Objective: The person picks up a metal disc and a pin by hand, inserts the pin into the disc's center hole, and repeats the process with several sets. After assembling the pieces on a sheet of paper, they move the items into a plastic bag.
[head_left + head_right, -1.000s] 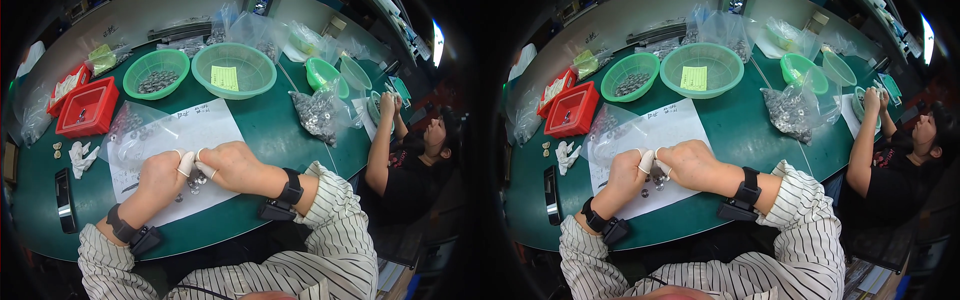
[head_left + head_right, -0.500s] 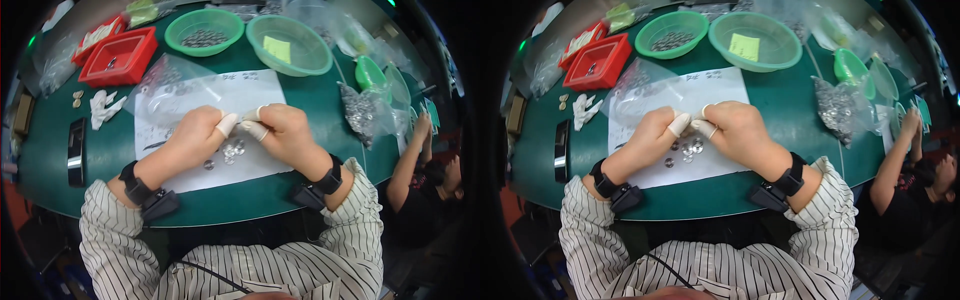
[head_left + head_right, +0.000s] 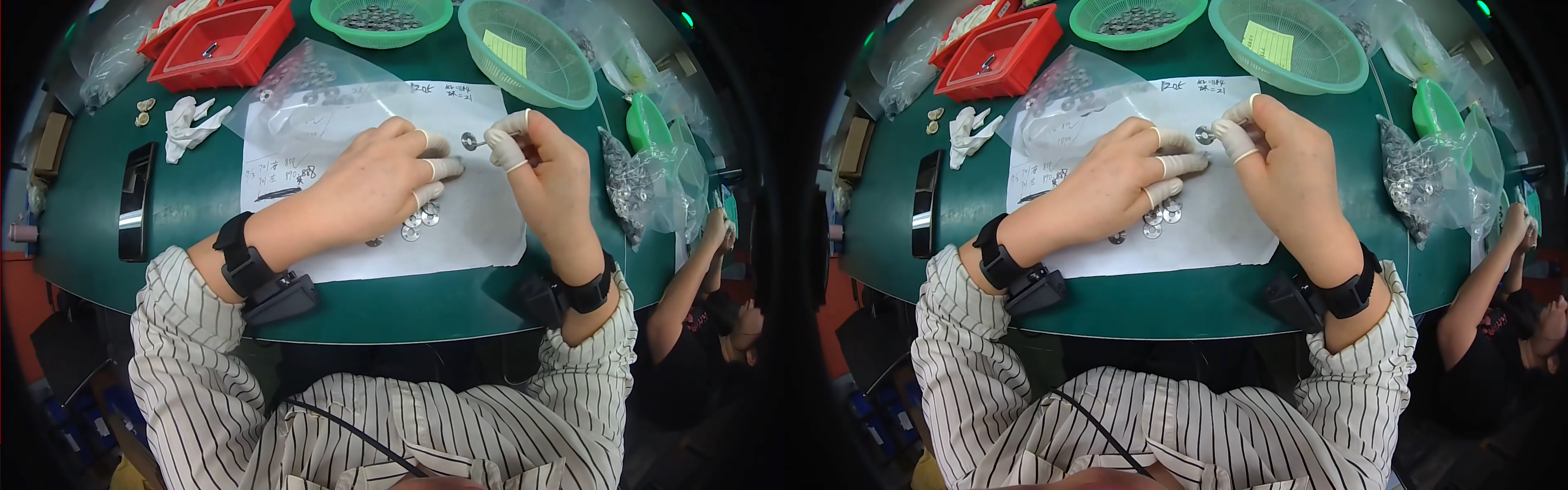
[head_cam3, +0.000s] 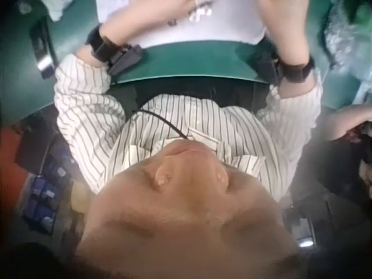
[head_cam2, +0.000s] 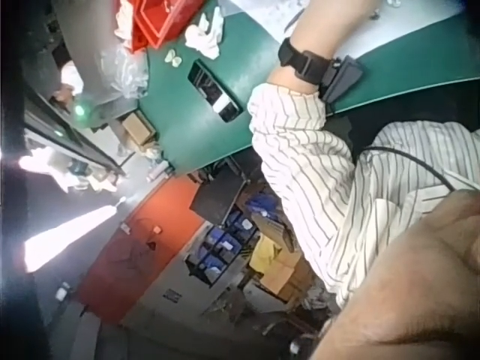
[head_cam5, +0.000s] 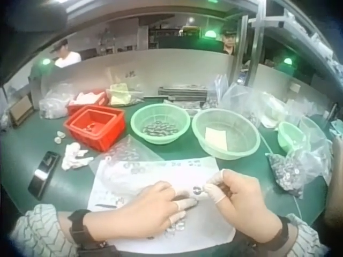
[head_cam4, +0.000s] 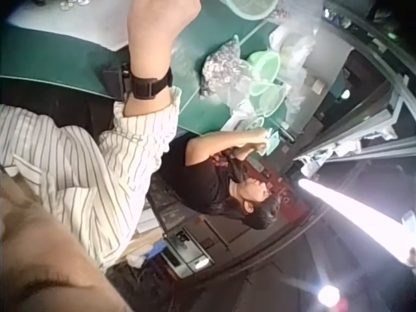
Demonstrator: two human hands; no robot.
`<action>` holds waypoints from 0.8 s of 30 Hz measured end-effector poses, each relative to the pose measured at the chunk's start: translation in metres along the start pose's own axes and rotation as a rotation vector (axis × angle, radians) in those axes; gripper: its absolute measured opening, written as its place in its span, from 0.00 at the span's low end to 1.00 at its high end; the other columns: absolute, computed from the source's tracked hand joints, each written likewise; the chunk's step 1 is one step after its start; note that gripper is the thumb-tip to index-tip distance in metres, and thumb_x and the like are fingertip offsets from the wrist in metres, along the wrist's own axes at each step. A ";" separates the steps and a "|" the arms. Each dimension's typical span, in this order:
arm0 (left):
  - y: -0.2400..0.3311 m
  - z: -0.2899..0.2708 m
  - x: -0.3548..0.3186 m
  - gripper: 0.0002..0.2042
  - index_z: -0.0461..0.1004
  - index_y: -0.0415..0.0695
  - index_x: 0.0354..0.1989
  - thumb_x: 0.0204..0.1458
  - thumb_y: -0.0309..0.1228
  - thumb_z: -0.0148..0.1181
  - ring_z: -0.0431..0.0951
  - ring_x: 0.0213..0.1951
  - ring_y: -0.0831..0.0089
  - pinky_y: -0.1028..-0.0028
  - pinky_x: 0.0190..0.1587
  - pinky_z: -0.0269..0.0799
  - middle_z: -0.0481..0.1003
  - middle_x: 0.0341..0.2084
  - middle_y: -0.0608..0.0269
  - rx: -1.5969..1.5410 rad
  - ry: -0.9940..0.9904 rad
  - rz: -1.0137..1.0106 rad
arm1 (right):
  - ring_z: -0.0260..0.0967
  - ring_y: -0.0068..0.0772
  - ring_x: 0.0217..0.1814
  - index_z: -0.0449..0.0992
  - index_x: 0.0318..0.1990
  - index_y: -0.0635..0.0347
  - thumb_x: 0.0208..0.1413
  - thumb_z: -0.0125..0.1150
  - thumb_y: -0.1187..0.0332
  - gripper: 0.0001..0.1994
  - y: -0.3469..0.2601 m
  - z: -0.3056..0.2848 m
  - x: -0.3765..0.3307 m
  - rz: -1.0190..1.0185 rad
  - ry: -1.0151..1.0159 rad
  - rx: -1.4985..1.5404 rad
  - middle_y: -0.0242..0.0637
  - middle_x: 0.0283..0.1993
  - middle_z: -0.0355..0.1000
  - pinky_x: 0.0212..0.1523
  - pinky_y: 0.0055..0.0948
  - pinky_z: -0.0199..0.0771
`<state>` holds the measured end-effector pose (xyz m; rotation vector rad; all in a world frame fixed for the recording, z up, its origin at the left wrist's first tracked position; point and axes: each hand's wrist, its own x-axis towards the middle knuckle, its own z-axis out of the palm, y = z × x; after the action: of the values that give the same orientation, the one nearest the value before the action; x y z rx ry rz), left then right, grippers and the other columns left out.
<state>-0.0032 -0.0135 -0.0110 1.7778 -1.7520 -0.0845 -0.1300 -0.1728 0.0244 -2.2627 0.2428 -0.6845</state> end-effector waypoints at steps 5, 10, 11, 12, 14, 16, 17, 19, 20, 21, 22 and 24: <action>-0.006 0.005 0.003 0.12 0.76 0.43 0.44 0.51 0.28 0.54 0.67 0.48 0.57 0.65 0.52 0.64 0.71 0.44 0.57 0.039 0.070 -0.083 | 0.66 0.16 0.26 0.72 0.33 0.66 0.54 0.59 0.74 0.04 0.002 0.002 0.000 0.062 -0.097 -0.034 0.32 0.25 0.71 0.28 0.19 0.67; -0.008 -0.004 0.000 0.11 0.77 0.43 0.41 0.49 0.27 0.56 0.70 0.42 0.59 0.66 0.46 0.67 0.74 0.37 0.58 -0.190 0.114 -0.188 | 0.66 0.20 0.25 0.72 0.33 0.66 0.52 0.60 0.74 0.05 0.008 0.009 -0.002 0.046 -0.271 -0.110 0.34 0.25 0.71 0.28 0.20 0.67; -0.007 -0.007 -0.001 0.10 0.78 0.43 0.40 0.48 0.27 0.57 0.71 0.41 0.60 0.67 0.45 0.68 0.74 0.35 0.58 -0.248 0.056 -0.227 | 0.66 0.20 0.25 0.72 0.33 0.66 0.52 0.60 0.74 0.05 0.008 0.010 -0.003 0.048 -0.273 -0.110 0.34 0.25 0.71 0.28 0.20 0.67; -0.007 -0.008 -0.002 0.10 0.78 0.43 0.40 0.48 0.27 0.57 0.71 0.41 0.60 0.67 0.45 0.68 0.74 0.35 0.58 -0.251 0.055 -0.229 | 0.67 0.21 0.26 0.73 0.33 0.66 0.51 0.61 0.74 0.05 0.008 0.013 -0.004 -0.007 -0.285 -0.149 0.34 0.25 0.71 0.28 0.21 0.67; -0.008 -0.007 -0.006 0.10 0.78 0.42 0.38 0.46 0.26 0.59 0.73 0.38 0.61 0.67 0.42 0.70 0.76 0.34 0.60 -0.125 0.010 -0.085 | 0.68 0.25 0.26 0.73 0.33 0.65 0.50 0.62 0.74 0.06 0.008 0.018 -0.006 -0.114 -0.309 -0.224 0.36 0.26 0.71 0.28 0.21 0.67; -0.007 -0.007 -0.006 0.09 0.78 0.42 0.37 0.45 0.25 0.60 0.74 0.37 0.62 0.67 0.41 0.71 0.76 0.33 0.61 -0.067 -0.016 -0.014 | 0.68 0.26 0.27 0.73 0.33 0.65 0.49 0.62 0.75 0.06 0.010 0.017 -0.006 -0.112 -0.306 -0.202 0.36 0.26 0.71 0.28 0.22 0.68; -0.007 -0.007 -0.005 0.09 0.78 0.42 0.36 0.45 0.25 0.60 0.74 0.37 0.61 0.67 0.41 0.71 0.77 0.33 0.61 -0.048 -0.031 -0.018 | 0.69 0.28 0.27 0.74 0.33 0.65 0.48 0.62 0.75 0.06 0.010 0.015 -0.005 -0.115 -0.299 -0.182 0.37 0.27 0.72 0.29 0.22 0.69; -0.005 -0.009 -0.005 0.09 0.79 0.42 0.35 0.44 0.26 0.61 0.73 0.38 0.60 0.67 0.41 0.71 0.77 0.34 0.61 -0.001 -0.060 -0.037 | 0.70 0.29 0.28 0.74 0.33 0.65 0.48 0.63 0.76 0.06 0.011 0.016 -0.005 -0.123 -0.297 -0.154 0.38 0.27 0.72 0.30 0.23 0.69; -0.005 -0.010 -0.006 0.09 0.79 0.42 0.35 0.44 0.26 0.61 0.73 0.38 0.60 0.67 0.41 0.71 0.77 0.34 0.61 -0.001 -0.062 -0.041 | 0.70 0.29 0.28 0.74 0.34 0.65 0.47 0.63 0.76 0.06 0.010 0.016 -0.005 -0.126 -0.276 -0.143 0.38 0.28 0.72 0.30 0.23 0.70; -0.006 -0.011 -0.006 0.09 0.79 0.42 0.35 0.44 0.26 0.61 0.73 0.38 0.60 0.67 0.41 0.71 0.77 0.34 0.61 0.002 -0.057 -0.030 | 0.71 0.29 0.29 0.75 0.34 0.65 0.47 0.63 0.77 0.06 0.010 0.016 -0.005 -0.130 -0.254 -0.133 0.38 0.28 0.72 0.31 0.23 0.70; -0.006 -0.011 -0.007 0.09 0.79 0.43 0.36 0.44 0.26 0.61 0.73 0.38 0.60 0.67 0.41 0.71 0.77 0.34 0.61 0.006 -0.053 -0.019 | 0.71 0.30 0.30 0.75 0.34 0.65 0.47 0.62 0.78 0.06 0.011 0.017 -0.005 -0.135 -0.232 -0.122 0.38 0.29 0.73 0.31 0.23 0.71; -0.006 -0.011 -0.006 0.09 0.79 0.43 0.36 0.44 0.26 0.61 0.73 0.38 0.60 0.67 0.41 0.71 0.77 0.34 0.61 0.004 -0.050 0.001 | 0.72 0.30 0.30 0.75 0.34 0.65 0.47 0.62 0.78 0.06 0.013 0.018 -0.004 -0.158 -0.233 -0.122 0.38 0.29 0.73 0.32 0.23 0.71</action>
<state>0.0067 -0.0045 -0.0078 1.7917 -1.7892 -0.1259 -0.1233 -0.1698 0.0035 -2.4731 -0.0072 -0.4906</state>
